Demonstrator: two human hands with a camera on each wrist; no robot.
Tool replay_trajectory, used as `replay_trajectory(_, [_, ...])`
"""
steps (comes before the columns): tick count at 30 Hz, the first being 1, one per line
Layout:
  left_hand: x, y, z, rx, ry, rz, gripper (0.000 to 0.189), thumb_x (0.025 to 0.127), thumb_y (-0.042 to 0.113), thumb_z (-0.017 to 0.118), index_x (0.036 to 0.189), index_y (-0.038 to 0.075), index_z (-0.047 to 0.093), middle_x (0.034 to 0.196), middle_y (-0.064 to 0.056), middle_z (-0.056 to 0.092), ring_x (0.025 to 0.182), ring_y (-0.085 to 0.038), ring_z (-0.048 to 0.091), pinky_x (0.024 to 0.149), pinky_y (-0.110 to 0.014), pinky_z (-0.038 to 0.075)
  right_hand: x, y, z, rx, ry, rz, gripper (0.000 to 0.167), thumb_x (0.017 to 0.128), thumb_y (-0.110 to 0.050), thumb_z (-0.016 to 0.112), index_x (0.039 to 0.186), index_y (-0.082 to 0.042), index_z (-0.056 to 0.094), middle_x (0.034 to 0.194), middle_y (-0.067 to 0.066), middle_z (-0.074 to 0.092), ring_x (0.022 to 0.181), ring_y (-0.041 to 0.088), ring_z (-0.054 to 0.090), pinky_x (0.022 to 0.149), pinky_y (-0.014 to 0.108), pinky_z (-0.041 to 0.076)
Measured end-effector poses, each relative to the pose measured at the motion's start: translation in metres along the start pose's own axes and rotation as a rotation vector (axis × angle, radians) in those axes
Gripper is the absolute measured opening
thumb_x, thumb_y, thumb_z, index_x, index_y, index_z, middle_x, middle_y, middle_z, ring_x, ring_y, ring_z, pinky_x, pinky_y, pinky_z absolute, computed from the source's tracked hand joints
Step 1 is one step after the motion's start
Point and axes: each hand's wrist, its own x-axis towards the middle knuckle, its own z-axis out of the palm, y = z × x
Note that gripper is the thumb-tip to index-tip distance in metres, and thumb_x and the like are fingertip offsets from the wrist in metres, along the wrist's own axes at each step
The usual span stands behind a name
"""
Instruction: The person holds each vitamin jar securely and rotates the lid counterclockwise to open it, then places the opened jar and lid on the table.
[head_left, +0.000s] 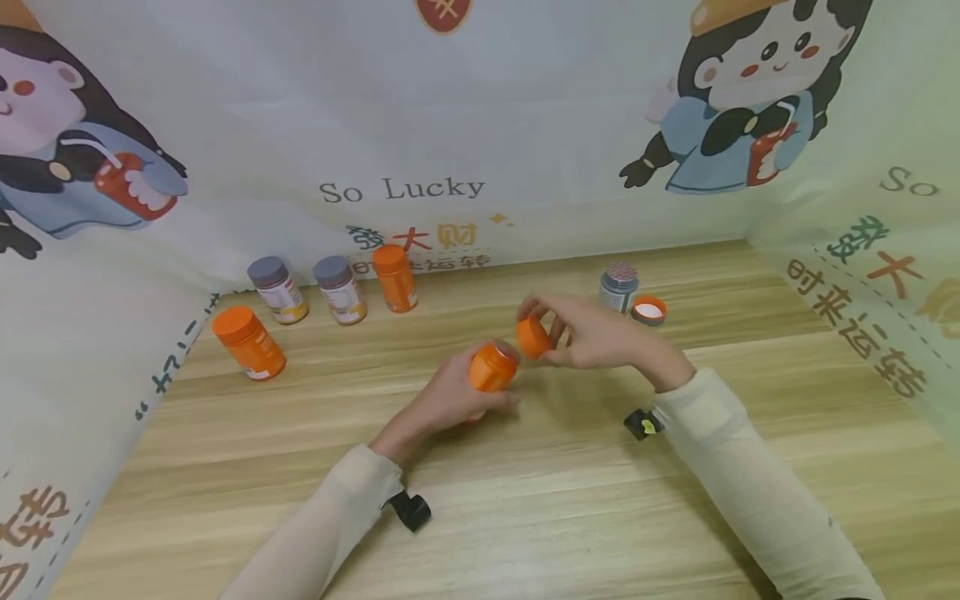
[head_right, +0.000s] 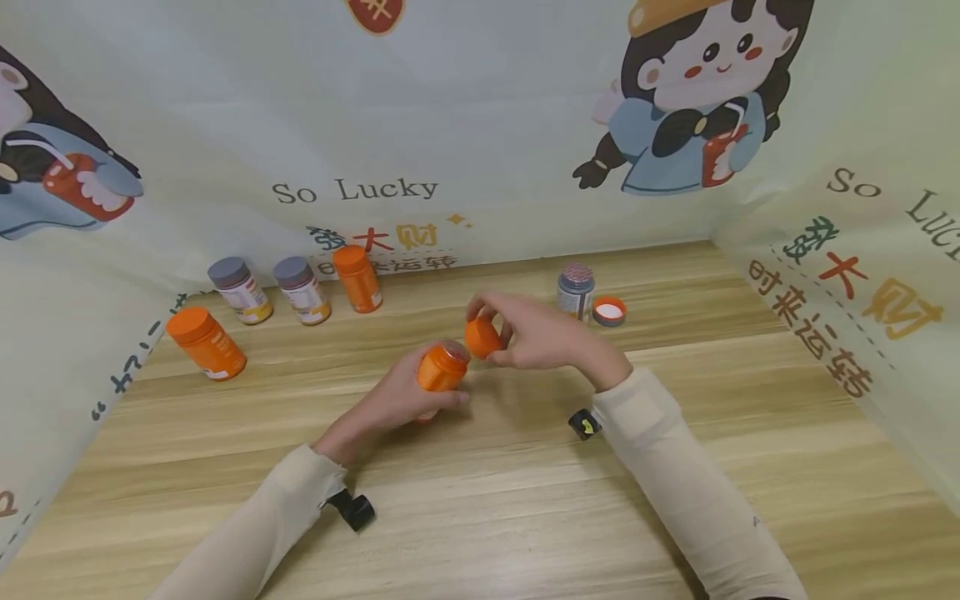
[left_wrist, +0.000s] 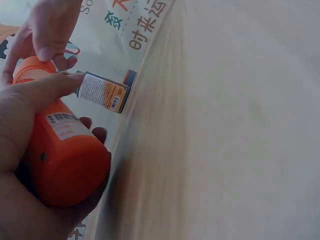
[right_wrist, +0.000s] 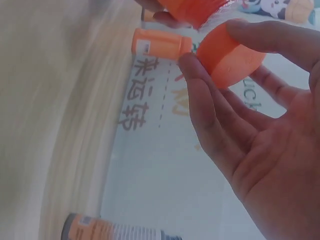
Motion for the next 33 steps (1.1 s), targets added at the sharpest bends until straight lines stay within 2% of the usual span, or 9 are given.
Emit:
replay_trajectory(2, [0.003, 0.0, -0.001, -0.028, 0.021, -0.007, 0.054, 0.083, 0.019, 0.084, 0.132, 0.021, 0.061, 0.114, -0.003, 0.069, 0.095, -0.019, 0.064, 0.085, -0.033, 0.055, 0.0, 0.003, -0.004, 0.009, 0.024, 0.038, 0.051, 0.087, -0.007, 0.076, 0.132, -0.009, 0.053, 0.121, 0.011, 0.067, 0.096, 0.021, 0.069, 0.083, 0.038, 0.061])
replay_trajectory(6, [0.017, 0.005, -0.001, -0.059, 0.086, -0.02, 0.053, 0.087, 0.023, 0.079, 0.135, 0.017, 0.056, 0.113, -0.007, 0.07, 0.096, -0.019, 0.065, 0.086, -0.032, 0.056, -0.004, 0.008, -0.015, 0.037, 0.095, 0.087, 0.053, 0.085, -0.004, 0.077, 0.132, -0.002, 0.052, 0.122, 0.015, 0.067, 0.109, 0.03, 0.067, 0.092, 0.044, 0.061])
replay_trajectory(12, [0.047, 0.015, 0.0, -0.091, 0.206, -0.022, 0.057, 0.09, 0.026, 0.077, 0.14, 0.015, 0.052, 0.116, -0.01, 0.068, 0.098, -0.021, 0.064, 0.088, -0.036, 0.056, -0.009, 0.016, -0.029, 0.015, 0.189, 0.063, 0.055, 0.087, 0.0, 0.075, 0.137, 0.003, 0.053, 0.134, 0.021, 0.062, 0.117, 0.036, 0.064, 0.097, 0.051, 0.059])
replay_trajectory(18, [0.077, 0.012, 0.003, -0.075, 0.276, 0.052, 0.049, 0.089, 0.027, 0.081, 0.129, 0.013, 0.057, 0.109, -0.009, 0.069, 0.092, -0.019, 0.065, 0.084, -0.034, 0.057, -0.012, 0.021, -0.039, 0.023, 0.251, 0.127, 0.053, 0.087, -0.001, 0.073, 0.137, 0.003, 0.056, 0.129, 0.021, 0.063, 0.116, 0.037, 0.063, 0.099, 0.053, 0.057])
replay_trajectory(20, [0.085, 0.01, 0.003, -0.065, 0.304, 0.041, 0.048, 0.087, 0.029, 0.083, 0.126, 0.014, 0.059, 0.108, -0.007, 0.07, 0.092, -0.019, 0.066, 0.085, -0.035, 0.058, -0.013, 0.021, -0.041, 0.037, 0.256, 0.139, 0.052, 0.088, -0.001, 0.072, 0.137, 0.004, 0.055, 0.129, 0.022, 0.062, 0.116, 0.037, 0.063, 0.1, 0.053, 0.056])
replay_trajectory(25, [0.098, 0.009, 0.006, -0.066, 0.307, -0.027, 0.055, 0.084, 0.026, 0.086, 0.129, 0.015, 0.058, 0.116, -0.005, 0.07, 0.103, -0.021, 0.068, 0.096, -0.04, 0.058, -0.013, 0.023, -0.042, 0.042, 0.278, 0.131, 0.052, 0.088, 0.001, 0.069, 0.138, 0.003, 0.053, 0.131, 0.022, 0.059, 0.117, 0.038, 0.062, 0.102, 0.056, 0.055])
replay_trajectory(30, [0.105, 0.008, 0.013, -0.061, 0.277, -0.039, 0.063, 0.081, 0.02, 0.089, 0.133, 0.012, 0.056, 0.121, -0.008, 0.069, 0.111, -0.024, 0.068, 0.102, -0.04, 0.057, -0.01, 0.026, -0.038, 0.022, 0.327, 0.173, 0.053, 0.087, 0.003, 0.07, 0.136, 0.004, 0.05, 0.13, 0.022, 0.058, 0.116, 0.04, 0.061, 0.102, 0.056, 0.055])
replay_trajectory(33, [0.107, 0.01, 0.019, -0.039, 0.266, -0.046, 0.066, 0.08, 0.018, 0.09, 0.135, 0.011, 0.054, 0.124, -0.009, 0.067, 0.114, -0.025, 0.067, 0.104, -0.041, 0.056, -0.007, 0.028, -0.034, -0.037, 0.344, 0.188, 0.053, 0.085, 0.001, 0.072, 0.133, 0.004, 0.05, 0.125, 0.021, 0.059, 0.112, 0.038, 0.06, 0.099, 0.053, 0.055])
